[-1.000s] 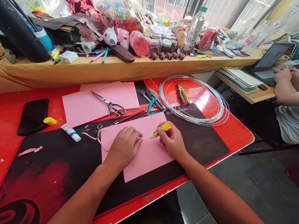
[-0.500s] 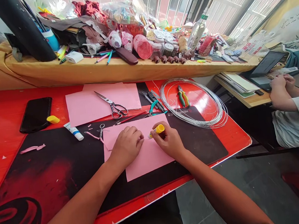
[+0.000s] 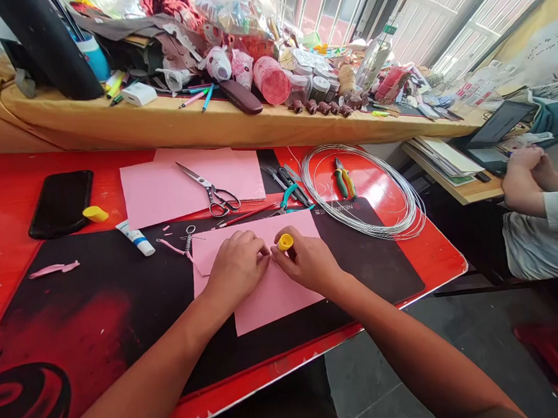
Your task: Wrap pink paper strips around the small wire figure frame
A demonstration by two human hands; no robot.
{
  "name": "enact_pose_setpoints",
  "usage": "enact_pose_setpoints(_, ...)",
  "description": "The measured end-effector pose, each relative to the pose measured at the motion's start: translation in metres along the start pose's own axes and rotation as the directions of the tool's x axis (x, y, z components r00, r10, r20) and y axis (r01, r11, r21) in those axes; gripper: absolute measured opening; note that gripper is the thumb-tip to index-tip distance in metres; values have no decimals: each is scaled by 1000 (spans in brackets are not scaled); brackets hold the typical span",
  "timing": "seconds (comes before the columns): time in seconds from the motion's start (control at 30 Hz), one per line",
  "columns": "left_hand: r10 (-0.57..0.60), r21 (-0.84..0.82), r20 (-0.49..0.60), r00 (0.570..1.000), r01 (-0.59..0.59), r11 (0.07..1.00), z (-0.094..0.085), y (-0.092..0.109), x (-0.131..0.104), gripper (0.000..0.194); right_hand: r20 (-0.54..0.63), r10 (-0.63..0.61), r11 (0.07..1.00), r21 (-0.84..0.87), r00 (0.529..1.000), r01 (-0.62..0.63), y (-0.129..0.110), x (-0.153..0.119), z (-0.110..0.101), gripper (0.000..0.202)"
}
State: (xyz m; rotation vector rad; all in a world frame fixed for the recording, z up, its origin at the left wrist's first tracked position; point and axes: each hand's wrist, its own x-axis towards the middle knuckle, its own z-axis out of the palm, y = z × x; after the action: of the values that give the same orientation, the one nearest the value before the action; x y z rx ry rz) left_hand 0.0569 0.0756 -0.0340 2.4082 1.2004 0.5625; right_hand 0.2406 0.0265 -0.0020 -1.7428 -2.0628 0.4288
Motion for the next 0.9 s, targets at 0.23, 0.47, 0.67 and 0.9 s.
enact_pose_setpoints(0.23, -4, 28, 15, 1000, 3, 1000, -2, 2, 0, 12, 6, 50, 999, -9, 999, -50, 3, -3, -7, 15)
enact_pose_setpoints(0.47, 7, 18, -5, 1000, -7, 1000, 1, 0, 0, 12, -38, 102, 993, 57, 994, -100, 11, -11, -16, 14)
enact_pose_setpoints(0.67, 0, 15, 9, 1000, 0, 1000, 2, 0, 1, 13, -87, 154, 975, 175, 984, -137, 11, -13, -22, 14)
enact_pose_setpoints(0.9, 15, 8, -12, 1000, -15, 1000, 4, -3, -1, 13, -44, 92, 983, 165, 995, -83, -1, 1, -9, 13)
